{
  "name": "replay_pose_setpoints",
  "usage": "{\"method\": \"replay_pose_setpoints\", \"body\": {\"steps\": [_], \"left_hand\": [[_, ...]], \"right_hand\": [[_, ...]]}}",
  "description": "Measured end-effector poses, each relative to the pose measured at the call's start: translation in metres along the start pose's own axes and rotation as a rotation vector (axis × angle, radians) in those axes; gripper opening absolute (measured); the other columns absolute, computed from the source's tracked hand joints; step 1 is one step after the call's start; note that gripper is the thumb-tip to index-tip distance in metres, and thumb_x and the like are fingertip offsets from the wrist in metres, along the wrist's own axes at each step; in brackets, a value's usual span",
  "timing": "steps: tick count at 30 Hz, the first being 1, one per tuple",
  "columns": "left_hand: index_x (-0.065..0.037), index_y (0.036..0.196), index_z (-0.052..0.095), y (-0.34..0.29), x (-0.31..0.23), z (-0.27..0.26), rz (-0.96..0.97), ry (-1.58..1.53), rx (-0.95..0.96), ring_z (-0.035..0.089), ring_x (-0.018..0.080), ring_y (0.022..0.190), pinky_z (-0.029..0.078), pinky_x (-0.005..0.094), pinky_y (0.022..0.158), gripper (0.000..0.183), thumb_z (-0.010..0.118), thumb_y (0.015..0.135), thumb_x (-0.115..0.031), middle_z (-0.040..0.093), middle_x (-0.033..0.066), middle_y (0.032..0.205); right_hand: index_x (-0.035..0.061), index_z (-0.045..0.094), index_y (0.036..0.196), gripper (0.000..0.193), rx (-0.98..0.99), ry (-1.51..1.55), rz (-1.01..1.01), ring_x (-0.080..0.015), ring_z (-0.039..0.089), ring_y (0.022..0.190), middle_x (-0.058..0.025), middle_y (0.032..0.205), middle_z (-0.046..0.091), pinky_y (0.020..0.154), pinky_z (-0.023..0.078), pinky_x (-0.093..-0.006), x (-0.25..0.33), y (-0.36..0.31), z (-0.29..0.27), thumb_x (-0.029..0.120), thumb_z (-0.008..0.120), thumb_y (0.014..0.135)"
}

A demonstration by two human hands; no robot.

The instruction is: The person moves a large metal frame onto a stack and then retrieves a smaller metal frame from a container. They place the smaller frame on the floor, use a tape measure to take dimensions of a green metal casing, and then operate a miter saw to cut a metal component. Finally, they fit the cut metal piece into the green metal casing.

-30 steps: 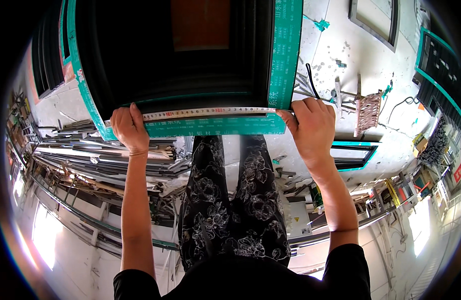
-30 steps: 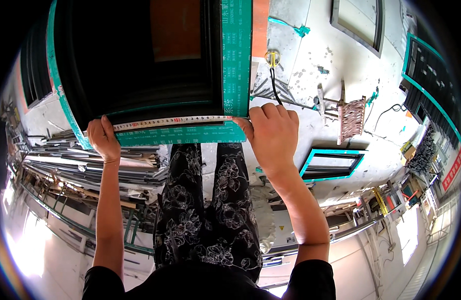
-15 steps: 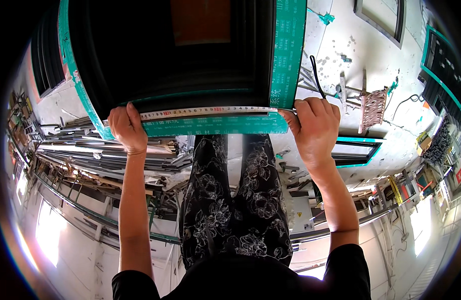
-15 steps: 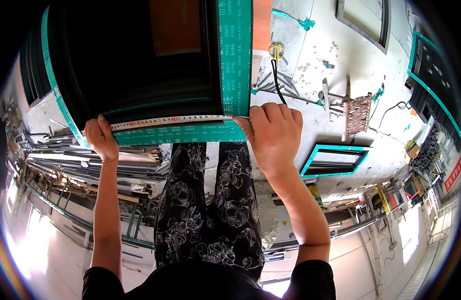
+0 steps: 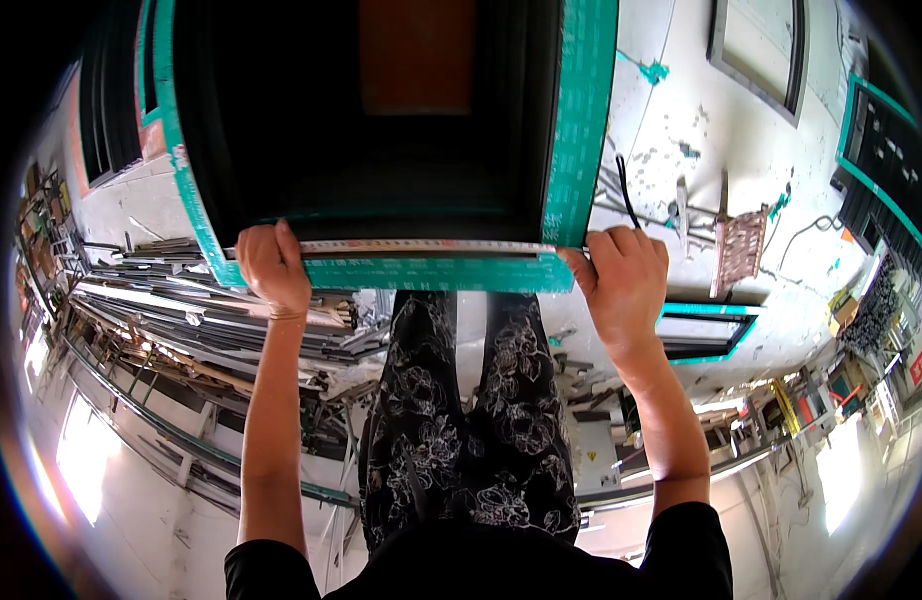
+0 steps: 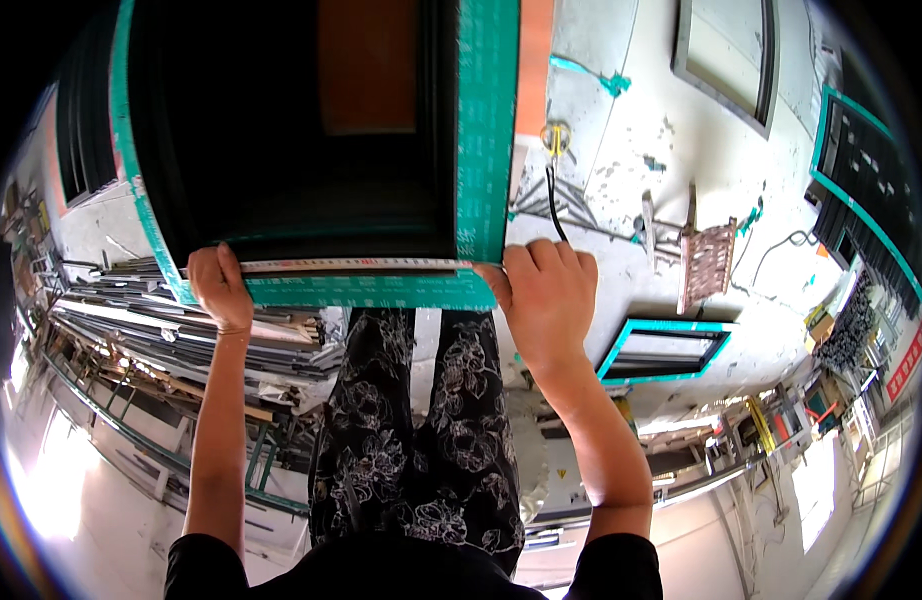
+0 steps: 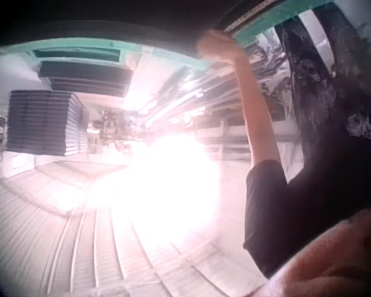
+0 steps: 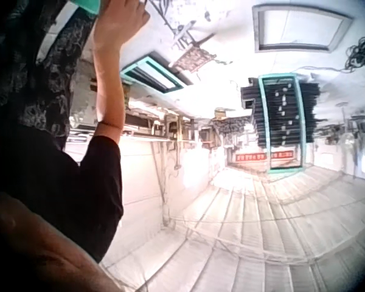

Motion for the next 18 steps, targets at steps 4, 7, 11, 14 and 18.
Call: {"method": "replay_pose_setpoints", "body": {"steps": [4, 7, 11, 14, 18], "left_hand": [[-0.005, 0.105, 0.056, -0.002, -0.047, -0.018, 0.195, -0.113, -0.029, 0.057, 0.0269, 0.095, 0.042, 0.0418, 0.083, 0.028, 0.058, 0.093, -0.031, 0.061, 0.0114, 0.102], [-0.007, 0.106, 0.057, -0.031, -0.088, -0.02, 0.351, -0.144, 0.178, 0.058, 0.0256, 0.1, 0.045, 0.042, 0.087, 0.033, 0.066, 0.086, -0.03, 0.06, 0.0103, 0.109], [-0.006, 0.105, 0.057, -0.02, -0.073, -0.005, 0.354, 0.089, 0.224, 0.059, 0.0257, 0.095, 0.047, 0.0418, 0.083, 0.034, 0.069, 0.075, -0.018, 0.061, 0.0094, 0.106], [-0.006, 0.102, 0.057, -0.016, -0.066, 0.002, 0.303, -0.094, 0.494, 0.06, 0.0254, 0.093, 0.047, 0.0392, 0.081, 0.039, 0.064, 0.064, -0.004, 0.061, 0.0083, 0.101], [-0.007, 0.102, 0.06, -0.008, -0.074, -0.008, 0.306, -0.063, 0.469, 0.06, 0.0258, 0.097, 0.045, 0.0392, 0.084, 0.045, 0.072, 0.058, -0.006, 0.063, 0.0076, 0.105]], "right_hand": [[0.0094, 0.054, 0.071, 0.026, 0.085, -0.033, 0.048, -0.0268, 0.053, 0.069, -0.0065, 0.069, 0.053, 0.063, 0.037, -0.0404, -0.007, -0.009, 0.007, 0.028, 0.068, 0.083], [0.0055, 0.055, 0.073, 0.025, 0.112, 0.148, 0.069, -0.0302, 0.054, 0.068, -0.0103, 0.068, 0.054, 0.062, 0.039, -0.0428, -0.021, -0.023, 0.003, 0.023, 0.065, 0.087], [0.0001, 0.062, 0.083, 0.02, 0.178, 0.629, 0.402, -0.0268, 0.056, 0.065, -0.0124, 0.072, 0.06, 0.06, 0.043, -0.035, -0.041, -0.045, -0.016, 0.014, 0.055, 0.095], [-0.0024, 0.06, 0.084, 0.026, 0.111, 0.825, 0.6, -0.0137, 0.05, 0.062, -0.0066, 0.07, 0.058, 0.059, 0.041, -0.0289, -0.05, -0.07, -0.022, 0.018, 0.052, 0.098], [0.0003, 0.057, 0.08, 0.029, 0.035, 0.927, 0.641, -0.0059, 0.043, 0.059, -0.0009, 0.068, 0.053, 0.054, 0.035, -0.0226, -0.056, -0.087, -0.035, 0.02, 0.05, 0.1]]}}
Point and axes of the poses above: each hand's wrist, its own y-axis towards the middle knuckle, its own z-axis out of the palm, x = y × z, the point moved 6 cm from there along y, towards the middle knuckle
